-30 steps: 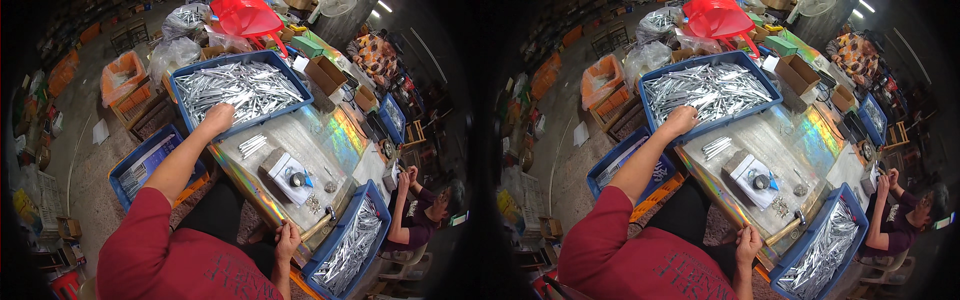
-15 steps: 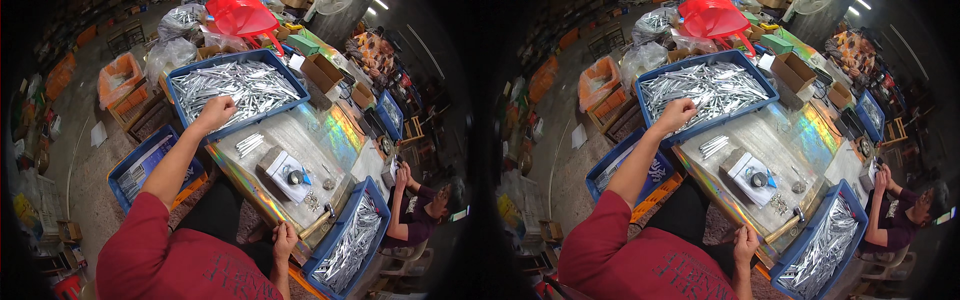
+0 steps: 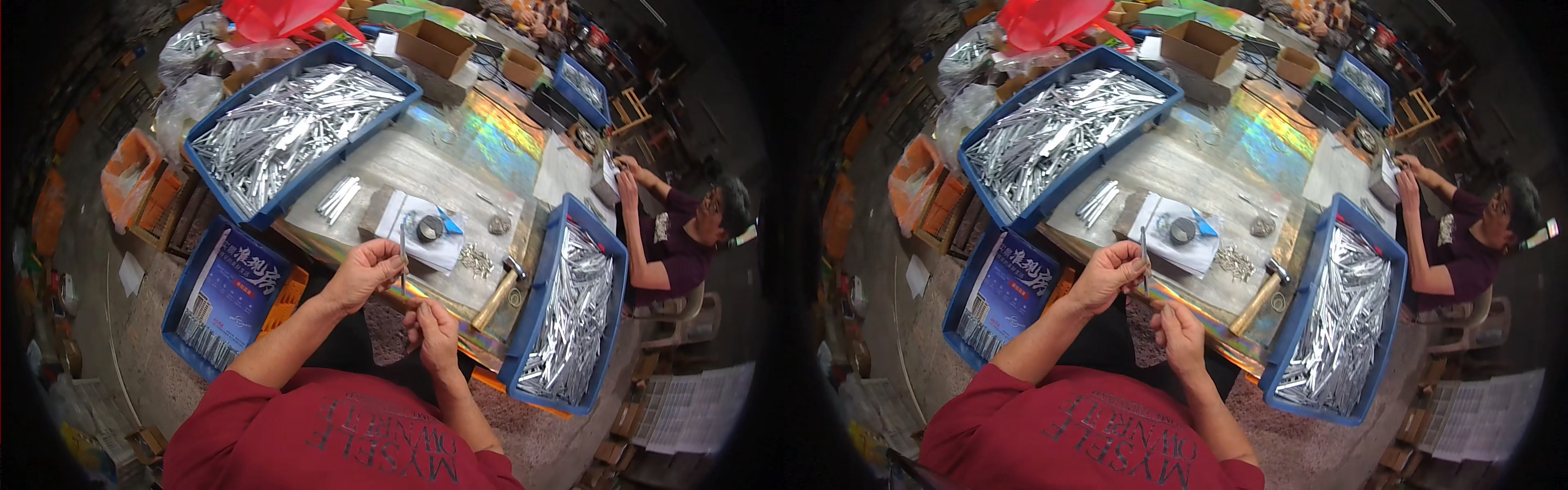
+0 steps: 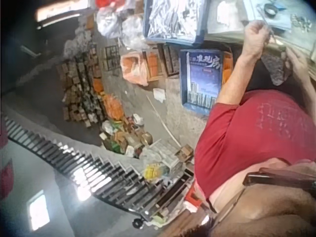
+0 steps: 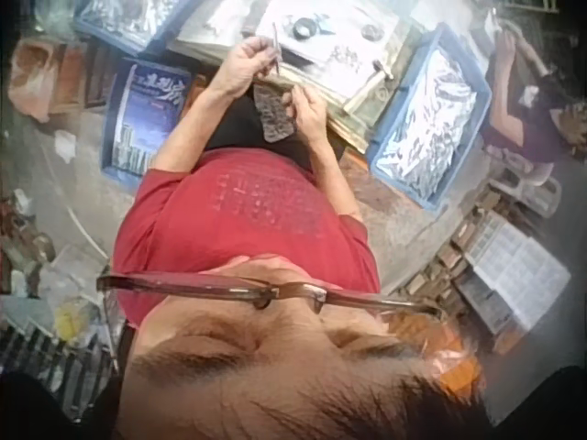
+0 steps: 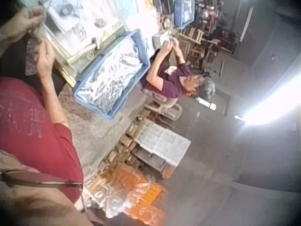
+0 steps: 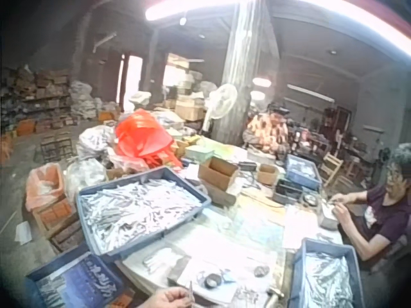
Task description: The person assembles metal components by fitting small fasteners onto the ends of metal strips and tapping them with a hammer on a work block.
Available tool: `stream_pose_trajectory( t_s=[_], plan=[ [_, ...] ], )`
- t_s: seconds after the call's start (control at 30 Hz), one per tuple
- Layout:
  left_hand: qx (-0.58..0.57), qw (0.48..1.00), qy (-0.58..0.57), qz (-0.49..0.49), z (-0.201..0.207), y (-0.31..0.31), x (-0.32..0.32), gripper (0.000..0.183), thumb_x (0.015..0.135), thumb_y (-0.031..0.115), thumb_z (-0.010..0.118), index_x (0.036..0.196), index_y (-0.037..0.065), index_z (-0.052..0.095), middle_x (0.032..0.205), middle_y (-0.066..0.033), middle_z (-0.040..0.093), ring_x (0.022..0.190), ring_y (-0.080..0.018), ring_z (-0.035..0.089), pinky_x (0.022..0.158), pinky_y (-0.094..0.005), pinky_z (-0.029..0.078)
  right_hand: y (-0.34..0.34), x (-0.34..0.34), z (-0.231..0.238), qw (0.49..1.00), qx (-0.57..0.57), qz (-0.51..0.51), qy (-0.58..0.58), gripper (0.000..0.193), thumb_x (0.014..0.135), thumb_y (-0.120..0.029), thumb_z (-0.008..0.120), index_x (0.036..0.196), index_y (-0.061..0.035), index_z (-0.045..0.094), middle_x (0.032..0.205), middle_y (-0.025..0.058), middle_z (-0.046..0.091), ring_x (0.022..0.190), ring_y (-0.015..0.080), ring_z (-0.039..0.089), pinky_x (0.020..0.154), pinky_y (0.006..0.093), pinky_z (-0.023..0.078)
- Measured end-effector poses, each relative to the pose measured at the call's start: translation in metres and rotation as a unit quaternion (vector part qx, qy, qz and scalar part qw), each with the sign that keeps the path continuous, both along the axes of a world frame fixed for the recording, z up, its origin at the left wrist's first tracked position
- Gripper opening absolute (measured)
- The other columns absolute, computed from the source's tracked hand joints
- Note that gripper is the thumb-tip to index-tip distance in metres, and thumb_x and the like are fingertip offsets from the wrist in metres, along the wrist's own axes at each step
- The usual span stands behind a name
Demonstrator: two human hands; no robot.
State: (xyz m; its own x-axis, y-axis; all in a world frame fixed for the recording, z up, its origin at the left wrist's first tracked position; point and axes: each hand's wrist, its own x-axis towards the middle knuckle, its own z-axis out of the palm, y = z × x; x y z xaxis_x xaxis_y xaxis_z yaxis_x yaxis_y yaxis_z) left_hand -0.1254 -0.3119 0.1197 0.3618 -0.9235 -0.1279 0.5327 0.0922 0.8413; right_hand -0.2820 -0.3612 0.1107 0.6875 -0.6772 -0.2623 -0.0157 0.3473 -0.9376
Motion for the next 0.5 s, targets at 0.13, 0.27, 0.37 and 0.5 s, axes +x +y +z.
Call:
stream_pose_trajectory(
  t_s=[0.13,0.27,0.37,0.5],
  plan=[
    [0.011,0.999,0.042,-0.009,-0.009,-0.004,-0.026,0.011,0.08,0.016,0.055,0.082,0.006,0.05,0.067,0.0023,0.05,0.052,-0.0022,0.043,0.045,-0.0133,0.032,0.0,-0.002,0.001,0.999,0.038,0.009,-0.024,0.019,0.086,-0.02,0.044,0.084,-0.0028,0.052,0.064,-0.0005,0.049,0.047,0.003,0.04,0.042,0.0156,0.031],
    [-0.005,0.998,0.051,-0.021,-0.019,-0.004,-0.04,0.012,0.08,0.013,0.055,0.085,0.003,0.052,0.07,0.0016,0.052,0.058,-0.0034,0.046,0.05,-0.0151,0.036,-0.001,-0.008,-0.006,1.0,0.021,-0.01,0.004,0.018,0.086,-0.019,0.046,0.078,-0.0038,0.05,0.062,-0.0012,0.048,0.046,0.0027,0.039,0.042,0.0154,0.031],
    [0.008,0.999,0.011,-0.05,-0.019,-0.004,-0.046,0.013,0.079,0.012,0.056,0.086,0.002,0.055,0.071,0.0013,0.053,0.06,-0.0037,0.047,0.053,-0.0159,0.038,-0.001,-0.014,-0.014,1.0,-0.028,-0.014,0.006,0.017,0.085,-0.019,0.047,0.078,-0.0043,0.051,0.062,-0.0022,0.048,0.047,0.0014,0.04,0.042,0.0149,0.031],
    [0.029,0.996,-0.067,-0.041,-0.025,-0.002,-0.044,0.011,0.08,0.011,0.055,0.082,0.0,0.057,0.071,0.0011,0.055,0.065,-0.0042,0.05,0.06,-0.017,0.041,-0.012,-0.026,-0.025,0.995,-0.09,0.005,0.053,0.015,0.083,-0.016,0.049,0.078,-0.0022,0.053,0.062,0.0024,0.051,0.049,0.0077,0.046,0.044,0.0204,0.035]
  ],
)
